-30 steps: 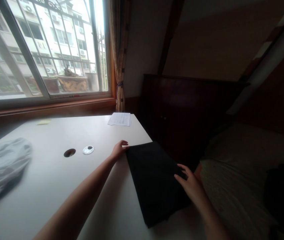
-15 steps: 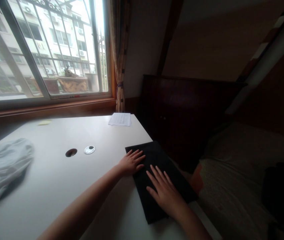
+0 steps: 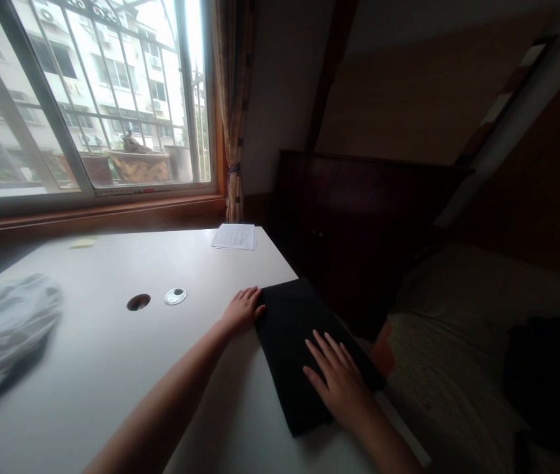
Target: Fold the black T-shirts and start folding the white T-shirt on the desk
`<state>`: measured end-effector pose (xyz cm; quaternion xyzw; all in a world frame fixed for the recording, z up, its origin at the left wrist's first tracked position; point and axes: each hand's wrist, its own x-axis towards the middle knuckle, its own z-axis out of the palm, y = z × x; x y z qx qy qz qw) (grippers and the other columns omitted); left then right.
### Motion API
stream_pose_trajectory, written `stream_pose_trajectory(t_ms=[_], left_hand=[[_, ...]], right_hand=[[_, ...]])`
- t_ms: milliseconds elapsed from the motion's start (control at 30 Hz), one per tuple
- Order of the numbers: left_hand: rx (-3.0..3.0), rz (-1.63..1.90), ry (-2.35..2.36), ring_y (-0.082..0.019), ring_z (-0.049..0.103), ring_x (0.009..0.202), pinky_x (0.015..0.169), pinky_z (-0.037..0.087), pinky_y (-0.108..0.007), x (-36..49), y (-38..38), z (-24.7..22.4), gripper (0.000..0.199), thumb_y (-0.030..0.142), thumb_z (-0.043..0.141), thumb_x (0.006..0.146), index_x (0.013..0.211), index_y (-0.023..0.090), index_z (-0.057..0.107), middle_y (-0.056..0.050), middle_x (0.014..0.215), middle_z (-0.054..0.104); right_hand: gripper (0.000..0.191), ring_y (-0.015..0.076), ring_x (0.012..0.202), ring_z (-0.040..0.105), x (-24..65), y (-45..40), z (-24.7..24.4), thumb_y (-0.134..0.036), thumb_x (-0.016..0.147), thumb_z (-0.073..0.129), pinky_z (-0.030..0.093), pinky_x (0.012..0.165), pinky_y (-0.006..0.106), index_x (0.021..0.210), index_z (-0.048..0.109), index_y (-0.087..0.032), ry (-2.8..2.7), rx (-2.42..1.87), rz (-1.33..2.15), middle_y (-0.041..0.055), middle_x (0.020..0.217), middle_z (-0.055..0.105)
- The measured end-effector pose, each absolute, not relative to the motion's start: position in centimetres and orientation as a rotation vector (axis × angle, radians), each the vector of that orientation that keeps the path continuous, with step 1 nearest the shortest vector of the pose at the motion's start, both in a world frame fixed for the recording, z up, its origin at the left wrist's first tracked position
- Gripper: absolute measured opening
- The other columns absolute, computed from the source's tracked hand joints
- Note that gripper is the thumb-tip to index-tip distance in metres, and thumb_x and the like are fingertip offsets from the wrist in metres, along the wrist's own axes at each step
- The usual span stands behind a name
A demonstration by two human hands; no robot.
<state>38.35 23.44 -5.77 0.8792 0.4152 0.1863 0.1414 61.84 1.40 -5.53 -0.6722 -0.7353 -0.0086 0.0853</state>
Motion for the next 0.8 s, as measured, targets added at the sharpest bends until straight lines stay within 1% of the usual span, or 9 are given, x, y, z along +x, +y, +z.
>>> stream_pose_trajectory(t_ms=[67,133,233,333,433,600,733,800], left_hand=[[2.457,0.554,1.274,-0.03,0.041,0.142,0.119,0.029,-0.041,38.5,24.1,-5.3,0.056,0.036,0.052,0.098,0.15,0.017,0.042,-0.014,0.152,0.049],[2.365,0.555,1.345,-0.03,0.048,0.135,0.113,0.036,-0.039,38.6,24.9,-4.8,0.056,0.029,0.057,0.094,0.147,0.016,0.044,-0.016,0.144,0.055],[2.236,0.535,1.405,-0.03,0.057,0.126,0.104,0.044,-0.036,38.7,26.1,-4.1,0.059,0.024,0.065,0.088,0.143,0.015,0.045,-0.018,0.134,0.062],[2.149,0.534,1.406,-0.027,0.063,0.116,0.093,0.049,-0.032,38.5,26.7,-3.7,0.057,0.021,0.07,0.083,0.136,0.016,0.05,-0.016,0.125,0.068],[2.11,0.573,1.389,-0.023,0.067,0.107,0.086,0.051,-0.028,38.0,26.8,-3.6,0.051,0.017,0.07,0.082,0.13,0.018,0.052,-0.012,0.118,0.071],[2.131,0.682,1.398,-0.021,0.066,0.103,0.085,0.051,-0.03,36.4,27.3,-3.2,0.039,0.012,0.065,0.085,0.121,0.02,0.053,-0.01,0.114,0.071],[2.202,0.771,1.45,-0.023,0.064,0.104,0.089,0.05,-0.036,34.3,28.5,-2.4,0.035,0.008,0.06,0.086,0.118,0.021,0.054,-0.008,0.11,0.07],[2.249,0.806,1.488,-0.025,0.061,0.106,0.092,0.049,-0.039,33.1,29.0,-2.0,0.034,0.006,0.056,0.087,0.117,0.021,0.056,-0.009,0.11,0.069]], right_hand=[[0.061,0.0288,0.151,0.025,62.4,1.2,-6.3,-0.056,0.102,0.039,0.026,0.121,0.056,0.157,0.034,-0.03,-2.172,-2.006,-0.119,0.0032,0.164,0.027],[0.061,0.028,0.151,0.026,62.6,0.9,-6.8,-0.054,0.102,0.039,0.027,0.121,0.055,0.158,0.03,-0.031,-2.183,-1.976,-0.167,0.0025,0.165,0.027],[0.061,0.0275,0.151,0.027,62.7,0.8,-7.1,-0.053,0.102,0.039,0.028,0.12,0.054,0.159,0.027,-0.033,-2.197,-1.95,-0.199,0.0014,0.165,0.026],[0.061,0.0269,0.151,0.027,62.6,0.7,-7.0,-0.053,0.103,0.039,0.028,0.12,0.053,0.159,0.025,-0.033,-2.207,-1.945,-0.189,0.0013,0.165,0.025],[0.063,0.0259,0.151,0.027,62.1,0.6,-6.8,-0.053,0.103,0.038,0.027,0.121,0.053,0.16,0.022,-0.033,-2.217,-1.947,-0.156,0.0017,0.165,0.025],[0.063,0.0261,0.152,0.024,59.7,1.5,-6.1,-0.054,0.103,0.034,0.022,0.123,0.054,0.161,0.021,-0.031,-2.23,-1.953,-0.063,0.0024,0.166,0.023],[0.066,0.0261,0.153,0.019,55.6,3.0,-5.0,-0.059,0.103,0.029,0.022,0.123,0.051,0.16,0.023,-0.026,-2.221,-1.999,0.083,0.0034,0.166,0.02],[0.069,0.0267,0.154,0.017,53.5,3.7,-4.3,-0.062,0.102,0.028,0.023,0.123,0.049,0.16,0.024,-0.025,-2.229,-2.006,0.154,0.0033,0.167,0.017]])
